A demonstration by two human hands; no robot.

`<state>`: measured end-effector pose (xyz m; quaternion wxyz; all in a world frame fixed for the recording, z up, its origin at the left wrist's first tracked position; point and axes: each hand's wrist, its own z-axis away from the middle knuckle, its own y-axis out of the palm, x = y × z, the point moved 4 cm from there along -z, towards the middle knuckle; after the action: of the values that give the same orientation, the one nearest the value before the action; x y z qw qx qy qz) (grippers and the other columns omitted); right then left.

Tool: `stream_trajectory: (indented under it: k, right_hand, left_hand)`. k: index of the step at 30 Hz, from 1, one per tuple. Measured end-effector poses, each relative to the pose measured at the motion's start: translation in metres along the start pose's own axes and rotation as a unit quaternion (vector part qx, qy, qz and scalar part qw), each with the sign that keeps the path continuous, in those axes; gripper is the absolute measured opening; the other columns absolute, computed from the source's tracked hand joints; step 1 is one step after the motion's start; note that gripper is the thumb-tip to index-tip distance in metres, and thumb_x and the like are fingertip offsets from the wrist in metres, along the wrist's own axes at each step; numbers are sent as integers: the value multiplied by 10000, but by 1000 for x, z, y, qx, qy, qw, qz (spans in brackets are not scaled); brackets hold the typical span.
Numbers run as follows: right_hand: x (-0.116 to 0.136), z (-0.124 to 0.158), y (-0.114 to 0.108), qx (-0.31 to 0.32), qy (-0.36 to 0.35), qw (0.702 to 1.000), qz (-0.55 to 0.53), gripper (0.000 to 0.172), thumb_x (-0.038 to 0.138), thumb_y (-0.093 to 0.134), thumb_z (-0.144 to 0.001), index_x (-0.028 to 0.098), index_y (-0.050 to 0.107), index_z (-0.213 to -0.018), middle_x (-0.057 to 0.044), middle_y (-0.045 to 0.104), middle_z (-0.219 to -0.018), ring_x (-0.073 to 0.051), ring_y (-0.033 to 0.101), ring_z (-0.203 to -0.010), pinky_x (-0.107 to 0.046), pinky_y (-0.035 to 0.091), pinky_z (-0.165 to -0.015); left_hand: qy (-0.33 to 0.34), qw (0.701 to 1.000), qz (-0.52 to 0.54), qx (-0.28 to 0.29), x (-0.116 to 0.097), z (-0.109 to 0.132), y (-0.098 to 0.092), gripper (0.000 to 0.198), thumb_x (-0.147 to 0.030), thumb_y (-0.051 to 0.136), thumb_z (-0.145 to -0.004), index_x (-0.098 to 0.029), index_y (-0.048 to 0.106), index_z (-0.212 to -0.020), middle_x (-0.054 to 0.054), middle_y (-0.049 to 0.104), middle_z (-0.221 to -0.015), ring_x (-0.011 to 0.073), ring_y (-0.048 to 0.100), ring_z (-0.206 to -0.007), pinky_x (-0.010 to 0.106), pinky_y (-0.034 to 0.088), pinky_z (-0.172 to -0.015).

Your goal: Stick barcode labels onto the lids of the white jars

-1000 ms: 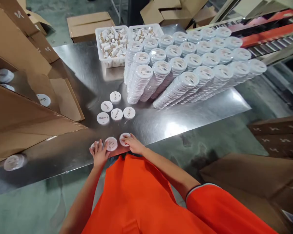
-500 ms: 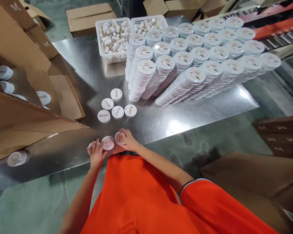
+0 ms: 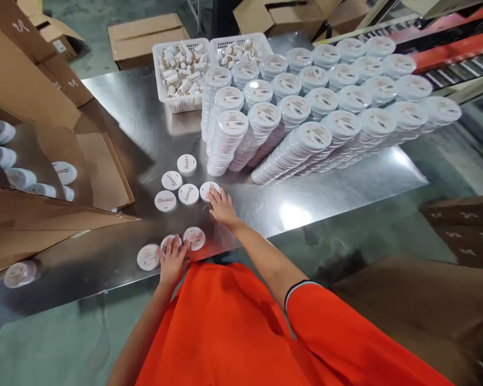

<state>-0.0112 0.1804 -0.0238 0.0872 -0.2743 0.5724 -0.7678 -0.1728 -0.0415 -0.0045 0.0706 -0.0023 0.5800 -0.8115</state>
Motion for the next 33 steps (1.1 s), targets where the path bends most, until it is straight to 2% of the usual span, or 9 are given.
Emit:
stream_trajectory:
  k: [7,11,14,18,20,22,27,30,33]
  right_hand:
    - [-15,84,25,-63,-6,998,-6,544,298,646,-859,168,520,-1373,-178,457,-1483,-369,253,-1457,-575,207,-1178]
    - [-18,91,19,-23,-23,999,-36,604,306,714,-810,204,517,-1372,-166,383,-1538,-364,274,-1447,-544,321,-1122]
    - [-18,85,3,6,-20,995,-95,549,343,702,-827,232,545,-1341,-130,417,-1524,-330,384,-1382,-472,400,-1070]
    - [-25,84,-6,58,94,966,-233,385,464,412,-999,214,611,-1214,-65,703,-1115,-183,654,-989,-295,507,-861]
    - [-28,84,-2,82,149,954,-247,525,455,208,-1047,158,641,-1075,-50,717,-838,-149,666,-749,-250,510,-703]
    - [-31,84,1,87,189,950,-235,573,426,139,-1054,132,629,-1009,-59,697,-757,-154,657,-686,-246,494,-644]
    - [-31,92,-1,52,242,952,-182,367,438,377,-1008,170,566,-1174,-134,660,-1129,-238,659,-989,-320,500,-794]
    - [-24,99,-4,47,229,962,-138,514,500,545,-913,178,511,-1312,-182,551,-1313,-294,621,-1081,-358,508,-823]
    - [-15,101,-5,62,148,984,-75,699,445,657,-839,238,410,-1459,-191,396,-1492,-342,566,-1161,-404,507,-871]
  left_hand:
    - [11,1000,-17,-9,6,2,5,658,-285,569,-891,-334,339,-1506,80,237,-1633,380,158,-1504,728,122,-1144]
    - [11,1000,-26,-5,2,2,0,636,-281,552,-900,-303,357,-1505,97,235,-1631,382,153,-1504,725,76,-1149]
    - [14,999,-29,-2,1,3,-6,628,-286,540,-906,-290,358,-1506,104,233,-1632,379,153,-1505,720,80,-1152]
    - [-2,1000,-15,-7,5,6,-12,606,-309,504,-922,-253,364,-1509,126,201,-1641,369,160,-1506,679,145,-1168]
    - [-22,1000,-2,-17,9,8,-14,597,-300,487,-926,-219,373,-1507,155,173,-1644,374,163,-1505,660,177,-1170]
    - [-37,999,16,-20,13,11,-14,588,-287,480,-926,-191,388,-1498,183,145,-1644,382,166,-1502,651,198,-1166]
    - [-82,994,56,-52,28,16,-14,568,-317,461,-938,-178,405,-1486,205,135,-1641,386,166,-1501,649,201,-1162]
    - [-150,984,62,-74,43,21,-13,591,-355,480,-930,-158,407,-1483,223,142,-1635,407,202,-1486,651,230,-1149]
    - [-216,971,60,-88,59,29,-12,641,-380,507,-915,-156,370,-1500,232,139,-1633,412,199,-1484,664,262,-1125]
